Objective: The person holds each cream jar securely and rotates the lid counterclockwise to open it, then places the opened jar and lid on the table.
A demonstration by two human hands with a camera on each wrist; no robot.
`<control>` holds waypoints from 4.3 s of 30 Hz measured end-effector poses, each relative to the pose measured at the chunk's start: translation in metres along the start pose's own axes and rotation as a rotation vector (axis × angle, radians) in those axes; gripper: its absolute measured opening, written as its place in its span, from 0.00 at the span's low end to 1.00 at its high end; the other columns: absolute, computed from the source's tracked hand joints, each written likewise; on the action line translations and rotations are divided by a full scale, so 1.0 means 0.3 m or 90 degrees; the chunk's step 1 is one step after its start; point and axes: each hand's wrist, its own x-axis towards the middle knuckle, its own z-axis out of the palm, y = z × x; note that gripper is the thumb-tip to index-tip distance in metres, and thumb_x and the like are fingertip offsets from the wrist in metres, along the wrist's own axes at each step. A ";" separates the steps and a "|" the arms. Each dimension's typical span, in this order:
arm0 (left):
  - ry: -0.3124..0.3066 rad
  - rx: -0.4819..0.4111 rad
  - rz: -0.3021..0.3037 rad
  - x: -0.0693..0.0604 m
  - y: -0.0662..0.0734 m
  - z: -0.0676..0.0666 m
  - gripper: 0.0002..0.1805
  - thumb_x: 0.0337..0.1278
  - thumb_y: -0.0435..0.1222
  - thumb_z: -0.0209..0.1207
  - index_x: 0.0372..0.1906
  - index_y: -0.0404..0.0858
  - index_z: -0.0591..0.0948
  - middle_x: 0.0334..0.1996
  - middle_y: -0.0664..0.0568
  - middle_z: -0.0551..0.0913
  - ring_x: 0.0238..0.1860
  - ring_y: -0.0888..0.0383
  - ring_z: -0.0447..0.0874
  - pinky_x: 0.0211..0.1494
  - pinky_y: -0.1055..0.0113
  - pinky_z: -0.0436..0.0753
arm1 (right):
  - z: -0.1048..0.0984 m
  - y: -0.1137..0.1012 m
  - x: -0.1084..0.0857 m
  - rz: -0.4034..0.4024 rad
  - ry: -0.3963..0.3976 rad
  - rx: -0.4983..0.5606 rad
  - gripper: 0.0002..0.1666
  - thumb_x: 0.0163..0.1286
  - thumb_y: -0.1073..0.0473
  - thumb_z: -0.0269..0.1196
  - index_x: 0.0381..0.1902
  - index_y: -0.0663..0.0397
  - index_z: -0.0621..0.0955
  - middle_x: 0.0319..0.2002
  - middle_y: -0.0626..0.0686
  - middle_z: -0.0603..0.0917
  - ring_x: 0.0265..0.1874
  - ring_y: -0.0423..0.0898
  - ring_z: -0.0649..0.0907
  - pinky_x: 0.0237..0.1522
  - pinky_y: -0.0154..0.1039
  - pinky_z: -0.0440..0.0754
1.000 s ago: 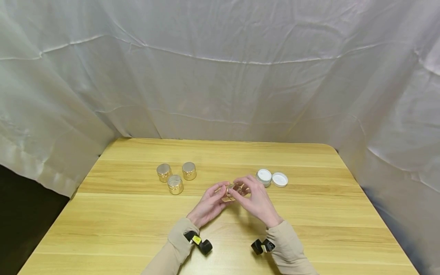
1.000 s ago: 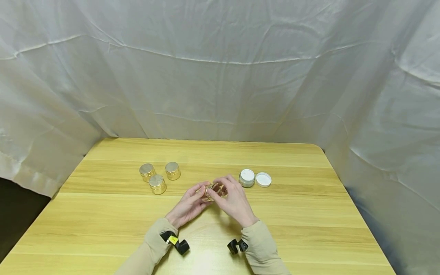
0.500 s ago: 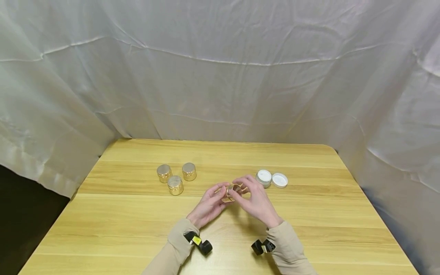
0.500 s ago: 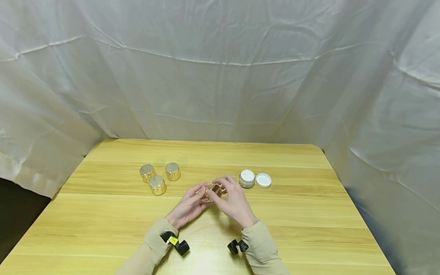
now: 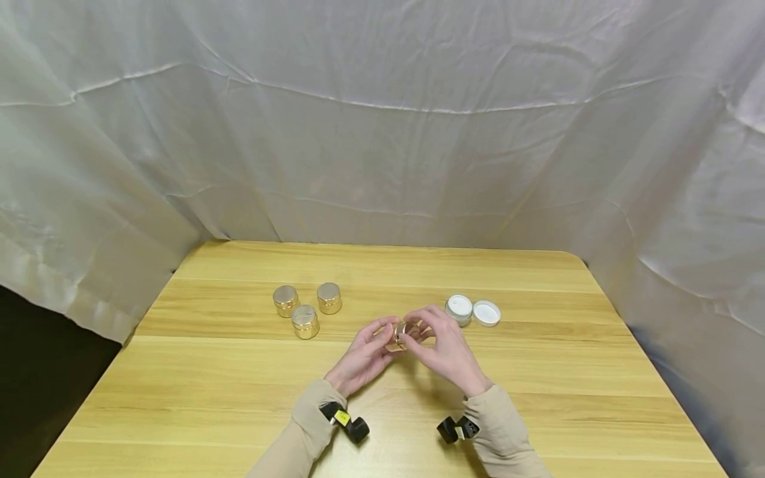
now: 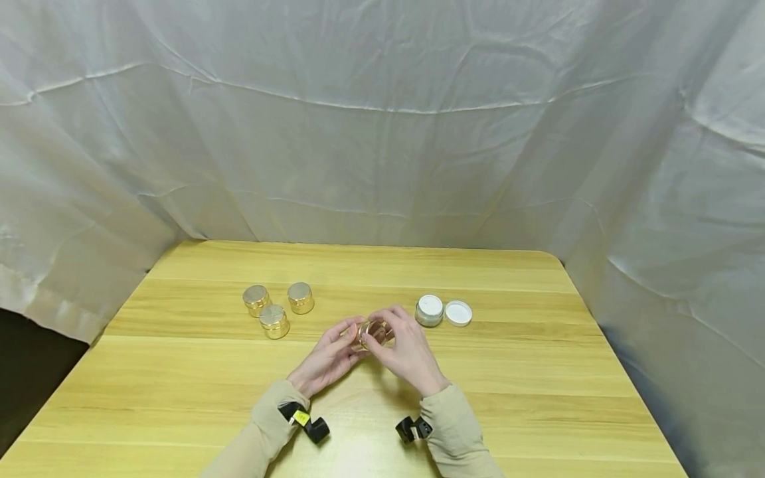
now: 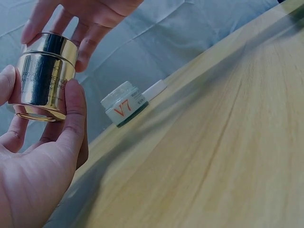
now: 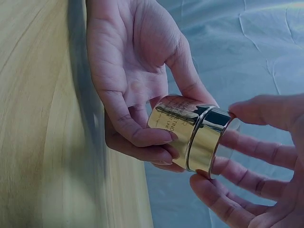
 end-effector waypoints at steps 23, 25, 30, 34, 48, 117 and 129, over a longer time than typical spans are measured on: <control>0.003 0.004 0.000 -0.001 0.001 0.000 0.11 0.72 0.40 0.56 0.54 0.47 0.77 0.55 0.53 0.77 0.53 0.62 0.81 0.66 0.66 0.82 | -0.005 0.000 -0.001 0.003 -0.001 -0.006 0.16 0.59 0.61 0.73 0.45 0.58 0.84 0.42 0.56 0.86 0.39 0.49 0.85 0.43 0.43 0.89; 0.003 0.005 -0.002 -0.001 0.001 0.000 0.11 0.72 0.40 0.56 0.55 0.47 0.77 0.55 0.53 0.76 0.53 0.61 0.81 0.66 0.66 0.82 | -0.005 0.000 -0.001 -0.006 -0.002 -0.015 0.17 0.58 0.62 0.73 0.46 0.56 0.85 0.43 0.55 0.86 0.41 0.49 0.84 0.44 0.44 0.88; 0.004 0.002 -0.001 0.000 0.000 -0.002 0.11 0.72 0.40 0.56 0.55 0.47 0.76 0.55 0.53 0.77 0.53 0.62 0.82 0.66 0.66 0.81 | -0.003 0.001 0.001 -0.002 -0.003 0.002 0.18 0.60 0.61 0.73 0.47 0.60 0.84 0.43 0.57 0.85 0.40 0.51 0.85 0.43 0.43 0.89; 0.001 0.002 0.005 0.000 -0.001 -0.003 0.11 0.73 0.39 0.55 0.55 0.47 0.77 0.55 0.53 0.77 0.53 0.62 0.82 0.67 0.65 0.81 | 0.000 0.002 0.001 0.023 0.006 0.012 0.19 0.62 0.58 0.72 0.48 0.63 0.83 0.43 0.59 0.85 0.37 0.50 0.86 0.40 0.42 0.90; 0.000 0.006 -0.002 -0.002 0.000 0.000 0.11 0.71 0.40 0.57 0.54 0.48 0.78 0.56 0.53 0.76 0.54 0.62 0.81 0.65 0.67 0.82 | -0.009 -0.007 -0.001 -0.004 -0.016 -0.006 0.17 0.58 0.62 0.73 0.46 0.57 0.84 0.44 0.55 0.85 0.41 0.50 0.85 0.45 0.43 0.89; -0.001 -0.001 0.005 -0.002 -0.004 0.000 0.10 0.72 0.38 0.56 0.54 0.46 0.77 0.52 0.54 0.80 0.51 0.63 0.83 0.64 0.66 0.83 | 0.001 0.000 -0.003 0.026 0.003 -0.015 0.15 0.64 0.57 0.71 0.45 0.60 0.85 0.41 0.57 0.86 0.33 0.46 0.85 0.35 0.35 0.88; 0.000 0.006 0.002 -0.003 -0.003 -0.002 0.09 0.73 0.38 0.54 0.53 0.48 0.78 0.55 0.54 0.78 0.54 0.62 0.82 0.65 0.66 0.82 | -0.008 -0.007 -0.003 -0.006 -0.029 -0.026 0.17 0.60 0.59 0.73 0.47 0.55 0.84 0.44 0.53 0.85 0.42 0.48 0.84 0.45 0.40 0.88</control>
